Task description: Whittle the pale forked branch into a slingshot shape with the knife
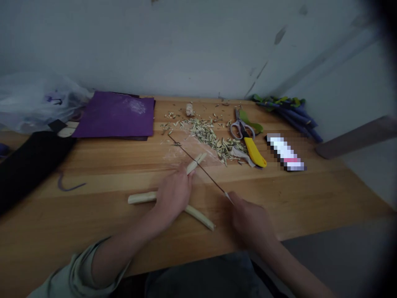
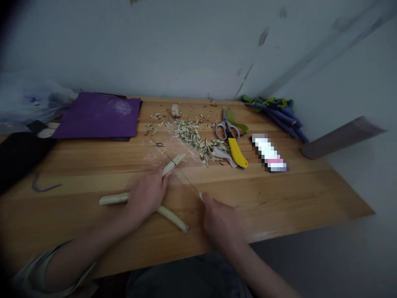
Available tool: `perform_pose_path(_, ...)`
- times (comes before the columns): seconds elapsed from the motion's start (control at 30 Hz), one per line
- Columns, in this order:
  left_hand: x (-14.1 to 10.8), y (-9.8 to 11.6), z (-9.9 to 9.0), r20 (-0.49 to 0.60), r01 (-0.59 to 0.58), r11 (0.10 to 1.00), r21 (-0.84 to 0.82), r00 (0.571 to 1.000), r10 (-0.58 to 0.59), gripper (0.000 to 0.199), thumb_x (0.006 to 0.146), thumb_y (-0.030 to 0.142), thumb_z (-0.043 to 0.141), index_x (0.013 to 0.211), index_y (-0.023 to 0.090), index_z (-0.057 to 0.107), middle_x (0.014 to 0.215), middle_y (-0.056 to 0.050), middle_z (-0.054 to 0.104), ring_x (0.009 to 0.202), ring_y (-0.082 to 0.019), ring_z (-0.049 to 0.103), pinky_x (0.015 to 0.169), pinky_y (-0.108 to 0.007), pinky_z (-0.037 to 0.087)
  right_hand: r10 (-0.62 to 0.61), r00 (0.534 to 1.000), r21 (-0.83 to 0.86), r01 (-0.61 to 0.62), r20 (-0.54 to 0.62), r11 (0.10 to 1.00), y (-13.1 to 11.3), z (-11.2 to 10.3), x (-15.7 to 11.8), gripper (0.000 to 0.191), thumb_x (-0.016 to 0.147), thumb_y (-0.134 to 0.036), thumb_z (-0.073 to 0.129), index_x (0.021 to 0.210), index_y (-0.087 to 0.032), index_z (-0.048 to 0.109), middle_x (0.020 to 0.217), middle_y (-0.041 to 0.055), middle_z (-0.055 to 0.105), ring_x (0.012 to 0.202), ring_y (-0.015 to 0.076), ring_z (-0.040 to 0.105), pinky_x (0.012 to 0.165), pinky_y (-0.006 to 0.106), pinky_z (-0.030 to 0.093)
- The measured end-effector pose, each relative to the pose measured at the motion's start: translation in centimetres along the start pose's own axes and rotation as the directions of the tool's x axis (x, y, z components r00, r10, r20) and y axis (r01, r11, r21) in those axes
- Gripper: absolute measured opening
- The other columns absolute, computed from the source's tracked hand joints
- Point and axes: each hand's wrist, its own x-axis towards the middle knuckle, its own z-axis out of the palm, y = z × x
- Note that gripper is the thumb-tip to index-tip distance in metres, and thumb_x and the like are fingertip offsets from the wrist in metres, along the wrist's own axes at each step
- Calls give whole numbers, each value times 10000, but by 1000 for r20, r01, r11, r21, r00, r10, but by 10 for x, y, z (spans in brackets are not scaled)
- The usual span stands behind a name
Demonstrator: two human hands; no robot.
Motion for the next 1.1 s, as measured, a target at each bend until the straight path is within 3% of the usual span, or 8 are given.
perform_pose_path(0.13, 1, 1, 1, -5, 8, 1000, 14, 1000, -8, 477, 891, 417, 137, 1031, 145, 504, 733, -114, 634, 638, -261, 602, 531, -330, 396, -36, 998, 22, 37, -48, 999, -4, 0, 14, 198, 787, -109, 317, 849, -199, 483, 631, 25, 629, 513, 143, 560, 439, 235, 215)
perform_pose_path(0.3, 2, 1, 1, 5, -2, 1000, 3, 1000, 2, 460, 892, 404, 152, 1020, 141, 507, 742, -113, 637, 639, -259, 604, 528, -327, 397, 34, 999, 69, -33, -8, 997, 14, 8, -7, 183, 798, -138, 318, 833, -198, 488, 547, 8, 591, 474, 136, 538, 435, 217, 219)
perform_pose_path(0.5, 1, 1, 2, -21, -23, 1000, 11, 1000, 23, 477, 892, 411, 142, 1033, 136, 506, 750, -117, 635, 648, -255, 602, 534, -322, 396, -60, 995, 36, 63, -79, 997, -5, -2, 19, 187, 792, -117, 318, 842, -199, 478, 613, 23, 614, 483, 127, 527, 437, 234, 178)
perform_pose_path(0.7, 1, 0, 0, 6, -17, 1000, -13, 1000, 17, 453, 891, 408, 172, 1088, 145, 484, 761, -111, 643, 649, -241, 606, 535, -309, 395, -10, 1000, 49, 11, -23, 999, 14, 2, -3, 191, 746, -93, 334, 806, -194, 484, 554, 14, 595, 470, 139, 534, 443, 222, 212)
perform_pose_path(0.9, 0, 0, 1, 2, -24, 999, 31, 1000, 24, 454, 892, 409, 162, 1046, 146, 499, 740, -105, 640, 630, -241, 603, 545, -318, 402, -77, 996, 56, 80, -42, 995, -2, -8, 24, 190, 812, -138, 317, 842, -202, 493, 626, 24, 622, 510, 128, 543, 446, 227, 214)
perform_pose_path(1.1, 0, 1, 0, 34, -20, 1000, 19, 999, 19, 444, 888, 418, 188, 959, 140, 527, 722, -117, 639, 634, -254, 609, 524, -317, 401, -41, 998, 47, 43, -43, 998, 13, 5, -5, 218, 724, -79, 342, 813, -203, 498, 527, -9, 577, 443, 117, 507, 427, 222, 201)
